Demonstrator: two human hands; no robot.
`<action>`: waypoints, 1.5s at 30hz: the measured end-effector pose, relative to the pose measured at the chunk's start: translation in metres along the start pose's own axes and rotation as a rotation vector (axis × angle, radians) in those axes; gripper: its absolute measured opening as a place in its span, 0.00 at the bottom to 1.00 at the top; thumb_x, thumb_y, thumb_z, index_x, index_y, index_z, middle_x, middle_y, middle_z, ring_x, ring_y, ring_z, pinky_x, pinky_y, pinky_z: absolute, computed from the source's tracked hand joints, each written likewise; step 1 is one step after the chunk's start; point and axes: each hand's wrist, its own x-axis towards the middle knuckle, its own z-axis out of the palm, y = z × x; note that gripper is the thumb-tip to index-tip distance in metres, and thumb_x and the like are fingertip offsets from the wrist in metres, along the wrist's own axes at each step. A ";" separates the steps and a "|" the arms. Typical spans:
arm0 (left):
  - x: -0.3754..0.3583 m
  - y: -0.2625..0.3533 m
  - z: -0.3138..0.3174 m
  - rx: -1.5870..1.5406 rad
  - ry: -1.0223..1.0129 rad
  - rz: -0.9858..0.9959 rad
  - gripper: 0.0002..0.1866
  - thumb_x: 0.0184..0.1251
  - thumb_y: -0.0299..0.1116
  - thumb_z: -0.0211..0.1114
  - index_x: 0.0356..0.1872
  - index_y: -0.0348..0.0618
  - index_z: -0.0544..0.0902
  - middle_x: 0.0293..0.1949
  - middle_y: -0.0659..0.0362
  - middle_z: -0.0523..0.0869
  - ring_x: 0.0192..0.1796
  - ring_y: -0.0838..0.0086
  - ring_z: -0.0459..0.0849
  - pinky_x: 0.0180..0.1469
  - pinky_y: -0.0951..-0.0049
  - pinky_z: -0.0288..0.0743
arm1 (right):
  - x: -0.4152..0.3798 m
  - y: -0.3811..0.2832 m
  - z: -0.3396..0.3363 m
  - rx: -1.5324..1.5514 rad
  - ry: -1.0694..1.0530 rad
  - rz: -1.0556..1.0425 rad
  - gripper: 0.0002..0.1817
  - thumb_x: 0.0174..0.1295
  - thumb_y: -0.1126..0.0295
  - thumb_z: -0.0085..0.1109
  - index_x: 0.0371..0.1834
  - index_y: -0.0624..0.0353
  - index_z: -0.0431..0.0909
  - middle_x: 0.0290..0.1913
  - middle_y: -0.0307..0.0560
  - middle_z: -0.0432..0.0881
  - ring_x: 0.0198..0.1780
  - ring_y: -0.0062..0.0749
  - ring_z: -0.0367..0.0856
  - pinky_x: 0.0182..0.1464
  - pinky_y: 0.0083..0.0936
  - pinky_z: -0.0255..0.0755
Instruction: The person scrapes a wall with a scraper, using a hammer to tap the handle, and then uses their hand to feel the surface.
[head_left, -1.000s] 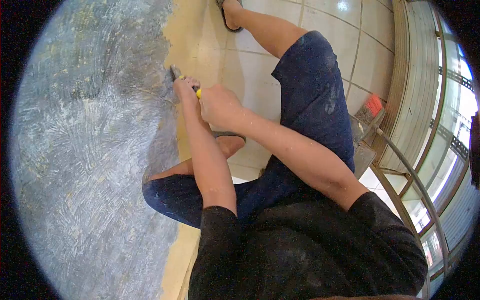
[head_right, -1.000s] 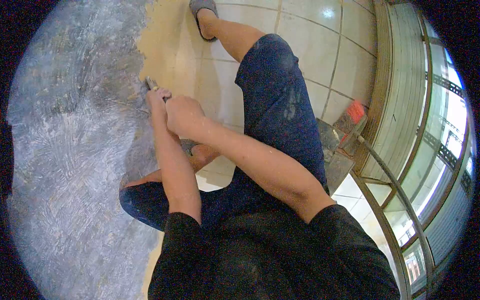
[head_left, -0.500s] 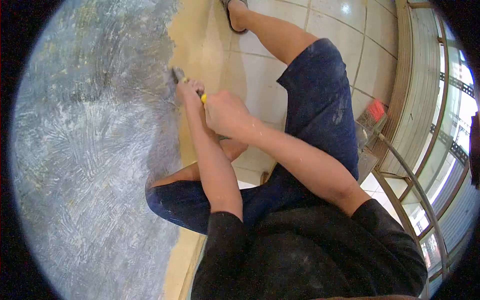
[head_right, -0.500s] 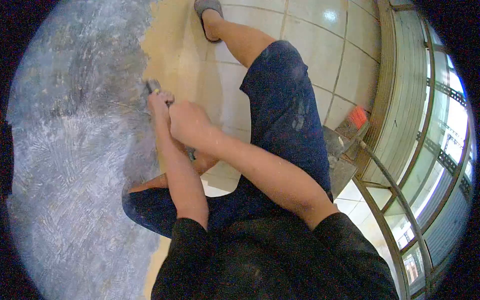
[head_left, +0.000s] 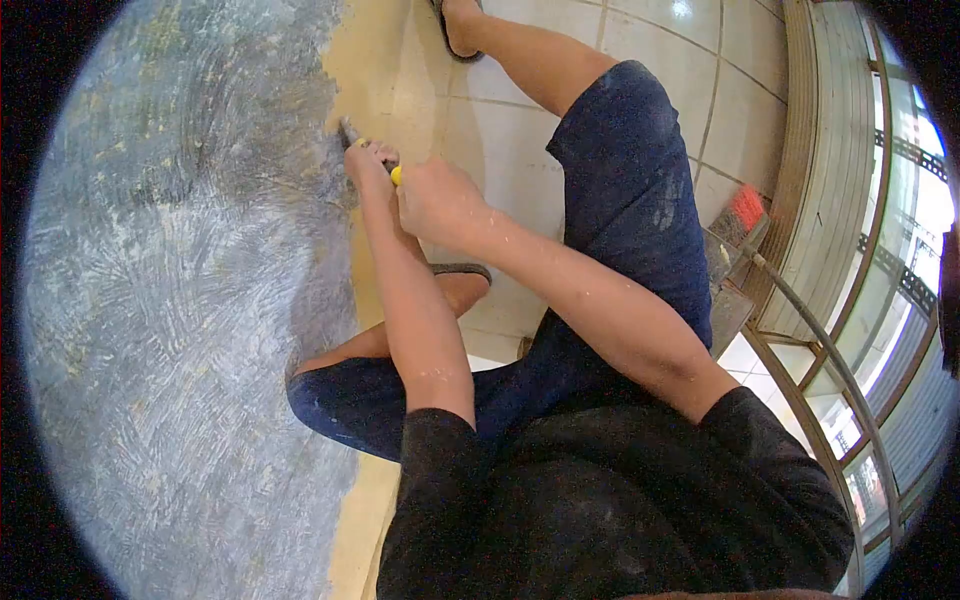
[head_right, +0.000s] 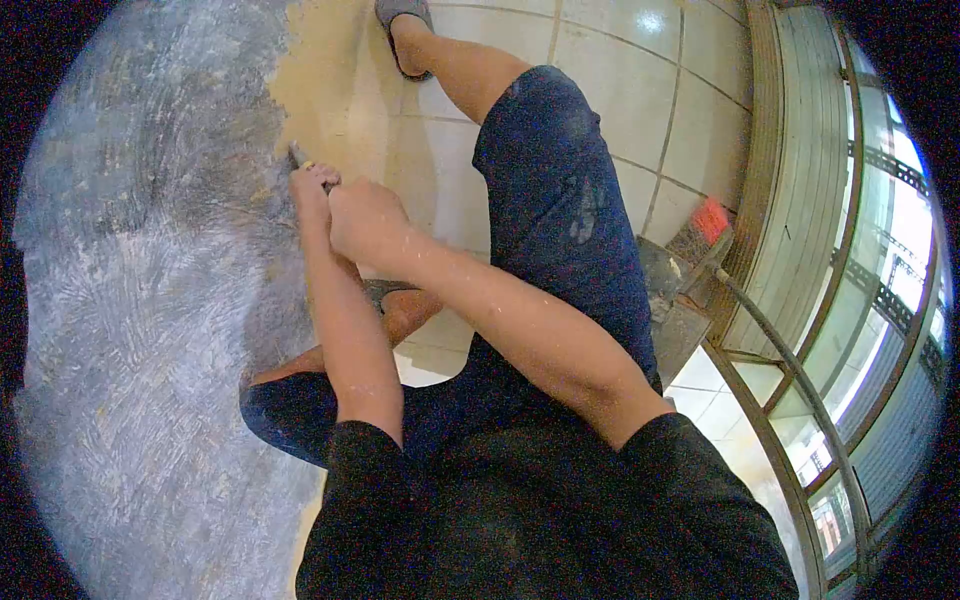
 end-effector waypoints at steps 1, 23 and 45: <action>-0.005 0.004 -0.005 -0.017 0.019 0.044 0.07 0.66 0.32 0.46 0.27 0.47 0.64 0.19 0.65 0.62 0.18 0.76 0.60 0.21 0.72 0.57 | -0.008 -0.005 -0.001 0.002 0.005 -0.001 0.11 0.55 0.71 0.59 0.29 0.70 0.83 0.27 0.69 0.82 0.32 0.62 0.85 0.38 0.50 0.80; 0.003 0.014 -0.008 -0.266 -0.106 -0.039 0.09 0.71 0.38 0.48 0.30 0.49 0.66 0.19 0.66 0.62 0.20 0.75 0.62 0.23 0.71 0.57 | -0.014 -0.016 -0.012 -0.001 0.069 -0.071 0.12 0.58 0.69 0.58 0.28 0.70 0.84 0.26 0.70 0.82 0.31 0.64 0.84 0.37 0.49 0.80; -0.003 0.006 0.020 -0.036 0.072 0.062 0.07 0.65 0.31 0.47 0.27 0.46 0.64 0.19 0.62 0.65 0.18 0.73 0.64 0.22 0.71 0.59 | 0.016 0.004 -0.004 0.012 0.086 -0.071 0.14 0.61 0.69 0.55 0.30 0.72 0.81 0.27 0.71 0.81 0.32 0.67 0.82 0.39 0.54 0.77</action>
